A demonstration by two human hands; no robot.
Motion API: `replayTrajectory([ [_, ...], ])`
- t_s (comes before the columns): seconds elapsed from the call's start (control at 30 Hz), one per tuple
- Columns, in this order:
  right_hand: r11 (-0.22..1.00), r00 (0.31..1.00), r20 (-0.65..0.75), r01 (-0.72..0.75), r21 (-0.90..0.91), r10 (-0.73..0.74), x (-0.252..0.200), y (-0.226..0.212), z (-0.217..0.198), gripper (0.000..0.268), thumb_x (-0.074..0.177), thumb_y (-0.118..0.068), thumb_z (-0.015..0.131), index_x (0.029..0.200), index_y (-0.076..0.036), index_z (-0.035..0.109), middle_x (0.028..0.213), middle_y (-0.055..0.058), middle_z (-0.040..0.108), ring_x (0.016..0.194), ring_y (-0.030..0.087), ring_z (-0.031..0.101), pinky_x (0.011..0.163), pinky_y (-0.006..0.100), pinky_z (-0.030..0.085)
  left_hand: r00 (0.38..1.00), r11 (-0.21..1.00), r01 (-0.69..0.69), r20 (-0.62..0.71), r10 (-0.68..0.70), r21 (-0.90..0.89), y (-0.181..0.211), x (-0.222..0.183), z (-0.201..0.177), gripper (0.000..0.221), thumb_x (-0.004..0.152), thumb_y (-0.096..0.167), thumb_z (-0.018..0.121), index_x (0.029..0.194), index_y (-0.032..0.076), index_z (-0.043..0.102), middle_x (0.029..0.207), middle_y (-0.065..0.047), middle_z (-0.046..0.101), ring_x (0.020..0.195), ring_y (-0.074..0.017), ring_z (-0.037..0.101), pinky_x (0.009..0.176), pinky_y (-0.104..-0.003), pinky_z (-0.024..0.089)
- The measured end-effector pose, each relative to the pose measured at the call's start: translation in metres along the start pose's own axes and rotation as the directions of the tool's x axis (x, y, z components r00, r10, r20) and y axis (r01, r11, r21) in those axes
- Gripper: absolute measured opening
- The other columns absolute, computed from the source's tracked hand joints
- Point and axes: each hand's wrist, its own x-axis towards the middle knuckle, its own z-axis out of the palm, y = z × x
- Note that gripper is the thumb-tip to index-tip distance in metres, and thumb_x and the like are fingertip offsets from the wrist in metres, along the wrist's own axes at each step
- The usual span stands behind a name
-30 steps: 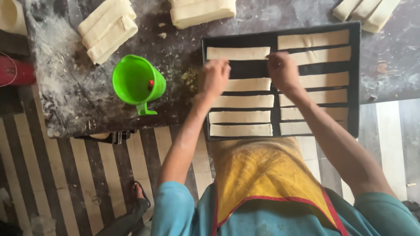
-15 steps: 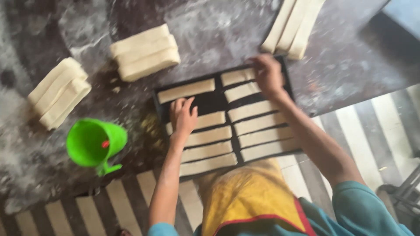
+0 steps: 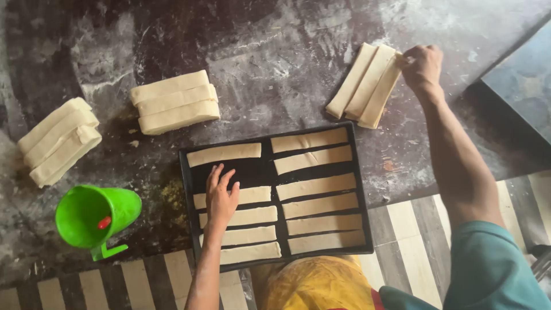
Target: The person places strips of dough one at a time onto black baking trays, arranging them in rows, and brushes the dough with liquid from a green cup using a brush. The person then carries a filled tray across the room and sets it on a rack.
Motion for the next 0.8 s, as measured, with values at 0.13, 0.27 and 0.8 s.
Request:
replayTrajectory([
  [0.13, 0.988, 0.964, -0.22, 0.142, -0.059, -0.152, -0.007, 0.013, 0.006, 0.006, 0.087, -0.011, 0.08, 0.092, -0.01, 0.077, 0.104, 0.018, 0.066, 0.108, 0.037, 0.058, 0.097, 0.044, 0.046, 0.999, 0.998, 0.049, 0.014, -0.049, -0.045, 0.004, -0.012, 0.003, 0.039, 0.089, 0.015, 0.073, 0.127, 0.009, 0.069, 0.153, -0.018, 0.049, 0.146, -0.0389, 0.039, 0.119, -0.048, 0.036],
  [0.27, 0.978, 0.961, -0.192, 0.184, -0.099, -0.2, -0.008, 0.008, 0.003, 0.003, 0.091, -0.008, 0.076, 0.091, -0.01, 0.073, 0.107, 0.017, 0.066, 0.109, 0.038, 0.058, 0.099, 0.047, 0.046, 0.996, 0.994, 0.09, -0.003, -0.09, -0.067, 0.007, -0.011, 0.004, 0.041, 0.089, 0.015, 0.072, 0.129, 0.009, 0.068, 0.155, -0.017, 0.048, 0.149, -0.0386, 0.037, 0.12, -0.048, 0.034],
  [0.8, 0.972, 0.951, 0.26, -0.117, -0.205, 0.169, 0.047, -0.052, 0.006, 0.023, 0.1, -0.03, 0.07, 0.111, -0.012, 0.079, 0.117, 0.023, 0.071, 0.115, 0.044, 0.062, 0.103, 0.052, 0.045, 1.0, 1.0, 0.023, -0.001, -0.023, -0.021, 0.001, -0.021, 0.008, 0.049, 0.089, 0.018, 0.07, 0.136, 0.01, 0.063, 0.158, -0.018, 0.044, 0.149, -0.0394, 0.036, 0.124, -0.051, 0.026],
])
